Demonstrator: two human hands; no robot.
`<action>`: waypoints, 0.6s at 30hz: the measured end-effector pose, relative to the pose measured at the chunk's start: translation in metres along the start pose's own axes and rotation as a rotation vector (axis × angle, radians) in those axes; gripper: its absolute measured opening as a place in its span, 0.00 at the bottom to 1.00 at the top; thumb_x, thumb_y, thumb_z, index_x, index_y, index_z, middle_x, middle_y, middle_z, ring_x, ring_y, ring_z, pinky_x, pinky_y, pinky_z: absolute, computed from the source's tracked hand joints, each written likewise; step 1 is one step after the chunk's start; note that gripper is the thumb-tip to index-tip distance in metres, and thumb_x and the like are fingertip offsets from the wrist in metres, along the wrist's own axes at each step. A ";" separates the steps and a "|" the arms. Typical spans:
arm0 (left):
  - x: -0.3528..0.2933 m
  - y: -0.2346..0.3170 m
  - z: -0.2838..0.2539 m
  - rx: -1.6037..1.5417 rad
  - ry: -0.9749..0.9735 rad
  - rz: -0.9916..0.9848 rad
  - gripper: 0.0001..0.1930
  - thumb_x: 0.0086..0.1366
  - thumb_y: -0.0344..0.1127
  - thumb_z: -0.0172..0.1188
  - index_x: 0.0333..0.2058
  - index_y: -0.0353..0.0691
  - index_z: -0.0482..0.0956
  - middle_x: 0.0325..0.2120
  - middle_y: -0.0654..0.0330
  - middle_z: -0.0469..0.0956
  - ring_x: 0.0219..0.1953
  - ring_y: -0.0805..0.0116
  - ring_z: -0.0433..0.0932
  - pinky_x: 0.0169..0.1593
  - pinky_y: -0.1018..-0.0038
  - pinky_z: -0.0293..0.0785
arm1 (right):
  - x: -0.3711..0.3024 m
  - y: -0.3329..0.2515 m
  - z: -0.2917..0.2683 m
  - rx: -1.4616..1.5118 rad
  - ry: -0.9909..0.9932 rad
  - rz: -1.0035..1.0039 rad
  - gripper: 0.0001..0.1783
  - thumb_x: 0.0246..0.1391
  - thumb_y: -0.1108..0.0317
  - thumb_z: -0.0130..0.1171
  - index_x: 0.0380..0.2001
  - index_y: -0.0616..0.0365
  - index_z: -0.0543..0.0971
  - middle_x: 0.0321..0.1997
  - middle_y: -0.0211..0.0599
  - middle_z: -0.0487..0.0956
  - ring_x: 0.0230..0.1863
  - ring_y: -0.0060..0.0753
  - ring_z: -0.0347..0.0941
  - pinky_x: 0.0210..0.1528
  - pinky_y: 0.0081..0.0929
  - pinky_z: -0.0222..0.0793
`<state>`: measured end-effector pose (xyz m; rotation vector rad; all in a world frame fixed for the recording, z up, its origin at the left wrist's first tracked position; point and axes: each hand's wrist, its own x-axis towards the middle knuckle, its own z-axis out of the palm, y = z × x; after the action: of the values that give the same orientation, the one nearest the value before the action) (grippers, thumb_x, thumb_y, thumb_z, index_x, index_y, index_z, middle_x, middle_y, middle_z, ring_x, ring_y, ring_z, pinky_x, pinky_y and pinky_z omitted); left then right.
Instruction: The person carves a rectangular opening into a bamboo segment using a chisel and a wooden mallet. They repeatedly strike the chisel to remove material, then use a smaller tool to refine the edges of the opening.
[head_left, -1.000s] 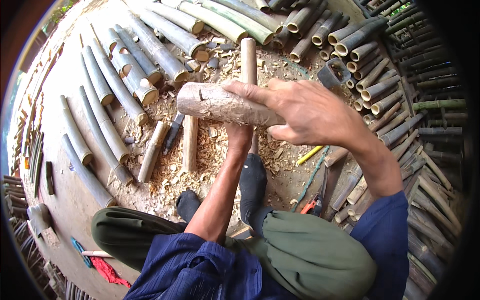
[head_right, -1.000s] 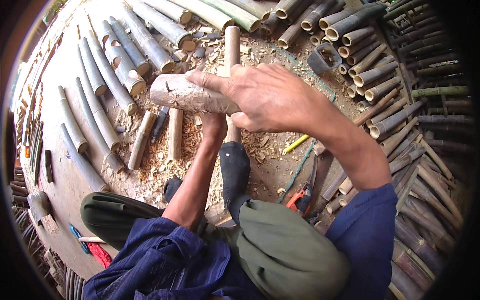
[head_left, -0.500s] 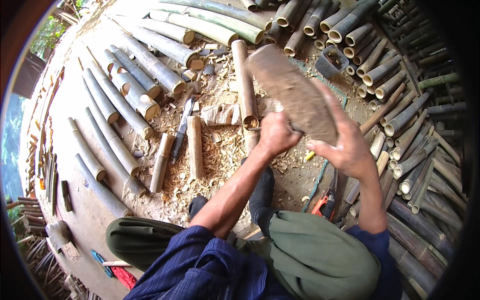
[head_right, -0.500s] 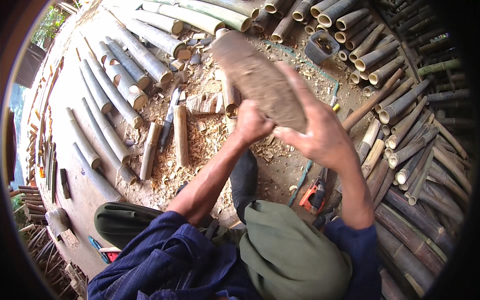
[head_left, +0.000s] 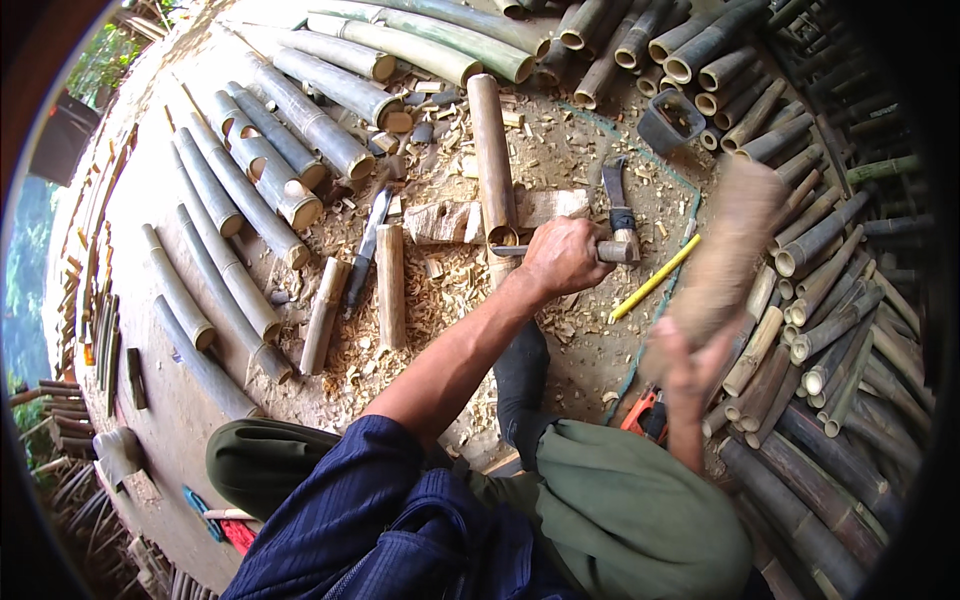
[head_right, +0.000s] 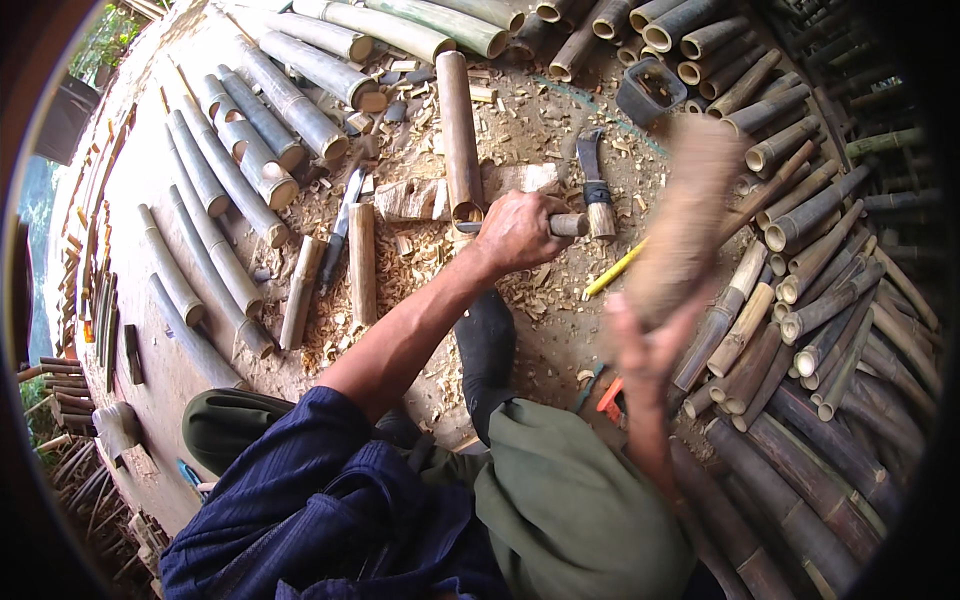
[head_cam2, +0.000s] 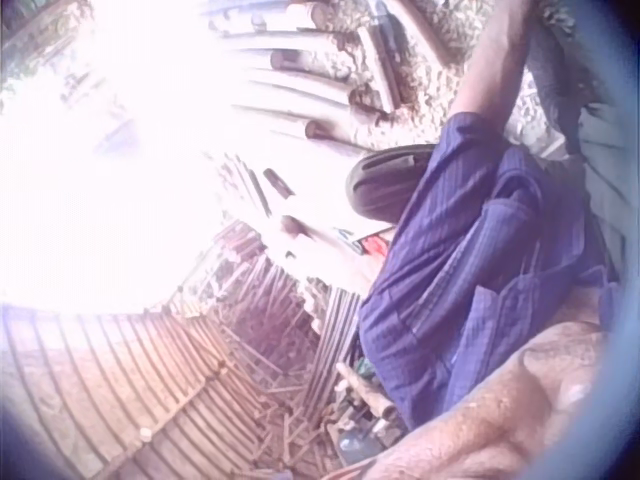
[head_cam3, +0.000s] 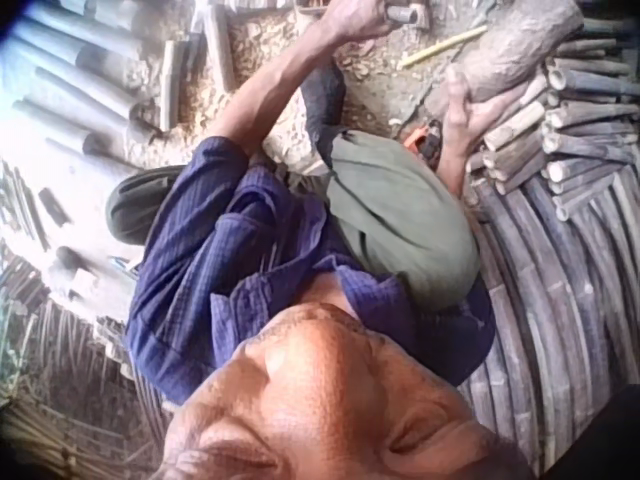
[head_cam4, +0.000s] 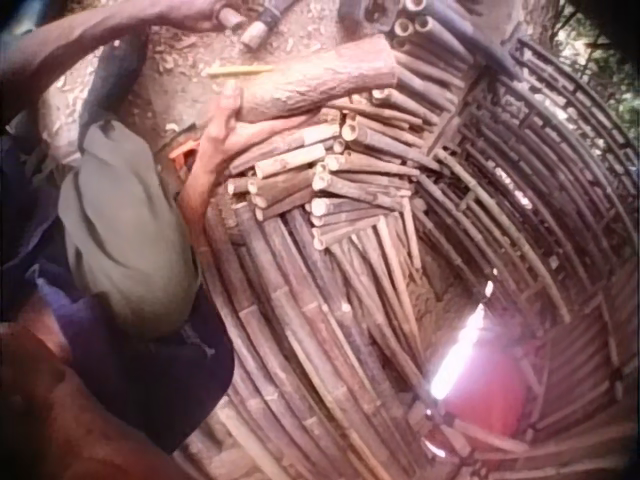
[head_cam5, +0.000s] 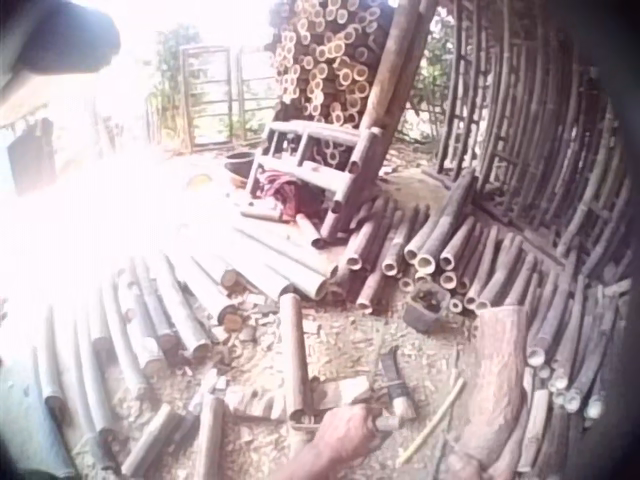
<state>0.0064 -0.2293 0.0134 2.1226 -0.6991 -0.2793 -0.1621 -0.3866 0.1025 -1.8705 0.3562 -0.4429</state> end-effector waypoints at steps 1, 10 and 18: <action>-0.002 -0.003 -0.003 -0.014 0.017 -0.005 0.12 0.57 0.44 0.69 0.33 0.41 0.88 0.29 0.45 0.86 0.35 0.43 0.86 0.45 0.53 0.82 | 0.004 -0.005 0.015 -0.149 -0.127 -0.048 0.58 0.52 0.68 0.69 0.80 0.61 0.46 0.70 0.60 0.66 0.63 0.51 0.71 0.64 0.43 0.69; -0.049 -0.021 -0.030 -0.068 0.192 0.053 0.11 0.56 0.38 0.69 0.35 0.40 0.82 0.28 0.47 0.83 0.35 0.41 0.84 0.40 0.51 0.79 | 0.016 -0.057 0.026 -0.046 -0.049 -0.319 0.61 0.44 0.67 0.69 0.79 0.64 0.49 0.76 0.59 0.61 0.74 0.54 0.63 0.77 0.48 0.56; -0.012 -0.052 -0.046 -0.309 0.047 0.001 0.12 0.55 0.37 0.70 0.38 0.42 0.90 0.23 0.53 0.87 0.21 0.60 0.85 0.32 0.63 0.84 | 0.010 -0.035 0.047 -0.163 -0.446 -0.134 0.61 0.47 0.71 0.68 0.80 0.64 0.46 0.75 0.66 0.63 0.74 0.57 0.66 0.77 0.45 0.57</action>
<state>0.0361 -0.1666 -0.0011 1.8287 -0.5886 -0.3142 -0.1300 -0.3410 0.1223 -2.0947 -0.0355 -0.0771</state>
